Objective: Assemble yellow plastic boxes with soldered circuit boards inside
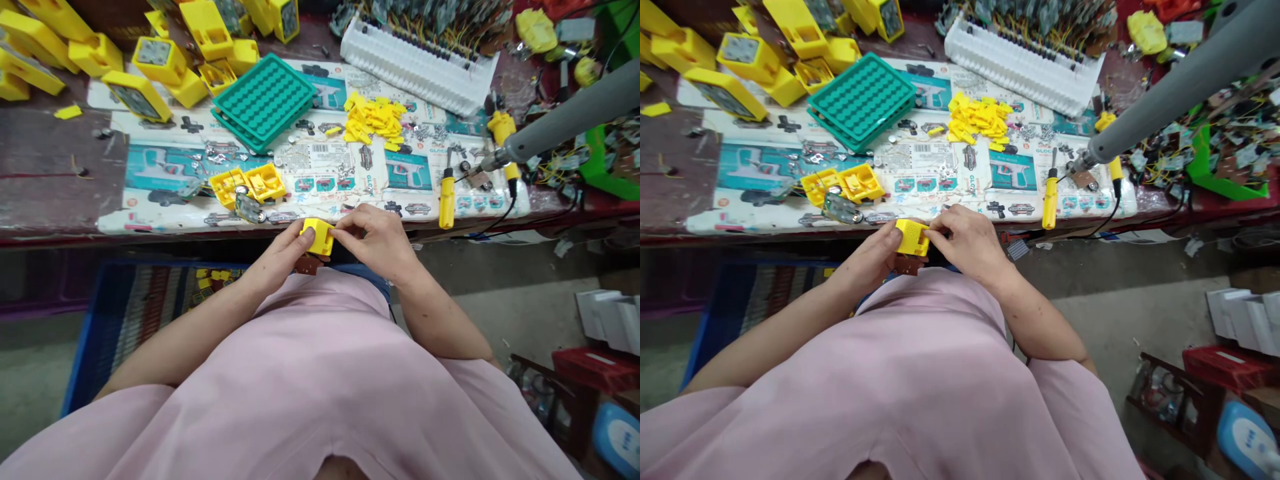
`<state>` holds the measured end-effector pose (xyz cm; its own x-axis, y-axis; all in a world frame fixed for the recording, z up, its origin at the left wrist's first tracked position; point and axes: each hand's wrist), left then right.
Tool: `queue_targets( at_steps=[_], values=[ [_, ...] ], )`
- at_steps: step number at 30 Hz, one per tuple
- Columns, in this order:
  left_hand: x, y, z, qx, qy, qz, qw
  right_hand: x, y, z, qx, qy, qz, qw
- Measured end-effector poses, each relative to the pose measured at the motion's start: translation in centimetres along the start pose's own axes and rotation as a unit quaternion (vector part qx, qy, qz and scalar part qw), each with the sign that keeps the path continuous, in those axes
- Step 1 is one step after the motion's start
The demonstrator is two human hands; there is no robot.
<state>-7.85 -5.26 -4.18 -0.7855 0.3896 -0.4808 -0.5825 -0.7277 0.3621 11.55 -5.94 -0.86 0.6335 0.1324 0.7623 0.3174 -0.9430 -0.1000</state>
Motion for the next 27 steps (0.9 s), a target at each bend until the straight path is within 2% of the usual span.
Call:
queue_targets(
  at_steps=[5, 11, 16, 23, 27],
  values=[
    [-0.2, 0.1, 0.8, 0.052, 0.071, -0.031, 0.996, -0.5, 0.2, 0.0, 0.038, -0.002, 0.016, 0.999],
    [-0.2, -0.2, 0.8, 0.078, 0.133, -0.039, 0.987, -0.3, -0.1, -0.3, 0.004, 0.021, -0.018, 1.000],
    [-0.1, -0.3, 0.7, 0.082, 0.124, -0.040, 0.988, 0.0, -0.3, -0.4, -0.017, 0.058, -0.057, 0.997],
    [-0.5, -0.2, 0.4, 0.050, 0.050, -0.022, 0.997, 1.3, -0.7, -2.1, -0.065, 0.164, -0.164, 0.971],
    [-0.6, -0.1, 0.4, 0.048, 0.029, -0.019, 0.998, 1.5, -0.7, -2.3, -0.060, 0.163, -0.177, 0.969]
  ],
)
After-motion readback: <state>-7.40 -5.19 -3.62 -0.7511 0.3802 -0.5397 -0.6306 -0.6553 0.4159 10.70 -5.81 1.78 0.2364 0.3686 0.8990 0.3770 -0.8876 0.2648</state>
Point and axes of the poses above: each hand's wrist, its own y-axis away from the middle knuckle, its own x-axis out of the back of the hand, z = x × y, and after that the axes turned 8 degrees about -z, right-handed
